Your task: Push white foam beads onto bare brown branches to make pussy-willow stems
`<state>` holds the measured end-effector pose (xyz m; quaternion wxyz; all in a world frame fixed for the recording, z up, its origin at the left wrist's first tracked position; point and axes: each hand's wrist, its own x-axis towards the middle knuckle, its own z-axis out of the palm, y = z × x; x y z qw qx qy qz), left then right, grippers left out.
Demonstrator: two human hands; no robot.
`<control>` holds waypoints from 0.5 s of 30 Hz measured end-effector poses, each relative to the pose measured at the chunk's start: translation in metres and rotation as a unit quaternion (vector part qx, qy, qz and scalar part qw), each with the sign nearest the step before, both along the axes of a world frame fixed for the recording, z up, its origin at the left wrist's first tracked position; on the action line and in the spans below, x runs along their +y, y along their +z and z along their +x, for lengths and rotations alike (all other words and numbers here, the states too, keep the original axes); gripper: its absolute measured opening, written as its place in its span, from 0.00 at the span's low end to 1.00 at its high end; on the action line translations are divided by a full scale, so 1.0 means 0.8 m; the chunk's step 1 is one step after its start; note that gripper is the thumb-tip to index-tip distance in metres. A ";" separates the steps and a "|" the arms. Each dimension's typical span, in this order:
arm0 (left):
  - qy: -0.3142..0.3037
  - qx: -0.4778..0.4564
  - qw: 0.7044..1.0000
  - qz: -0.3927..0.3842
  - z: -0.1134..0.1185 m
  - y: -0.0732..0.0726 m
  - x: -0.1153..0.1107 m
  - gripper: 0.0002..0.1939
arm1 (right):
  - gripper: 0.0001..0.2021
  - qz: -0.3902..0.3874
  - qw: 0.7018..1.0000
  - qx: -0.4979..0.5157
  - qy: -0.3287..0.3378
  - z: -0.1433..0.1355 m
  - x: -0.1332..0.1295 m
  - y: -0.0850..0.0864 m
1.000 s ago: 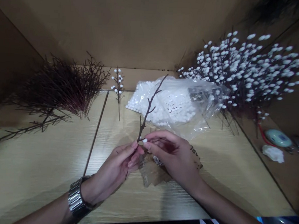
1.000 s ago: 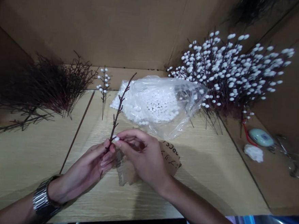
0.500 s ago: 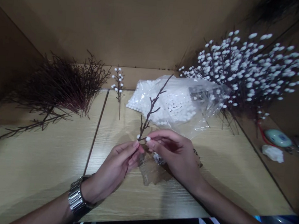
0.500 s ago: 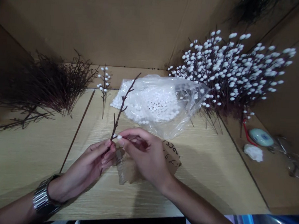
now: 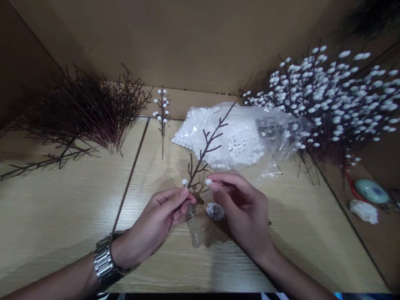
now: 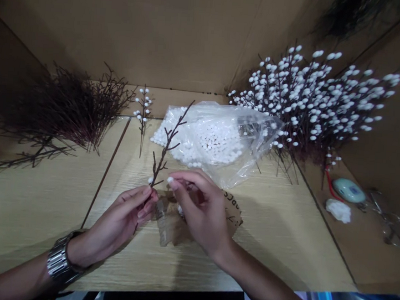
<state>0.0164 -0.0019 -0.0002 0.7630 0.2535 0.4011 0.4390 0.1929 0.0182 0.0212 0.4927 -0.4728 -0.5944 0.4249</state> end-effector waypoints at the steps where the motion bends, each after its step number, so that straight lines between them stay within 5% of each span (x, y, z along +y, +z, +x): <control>1: -0.002 0.000 1.000 0.002 0.000 0.000 0.000 0.13 | 0.05 0.002 1.000 -0.005 0.000 0.001 0.001 0.000; 15: -0.018 -0.006 1.000 -0.008 0.001 0.006 0.001 0.15 | 0.06 -0.040 0.998 0.007 0.037 0.002 0.001 -0.004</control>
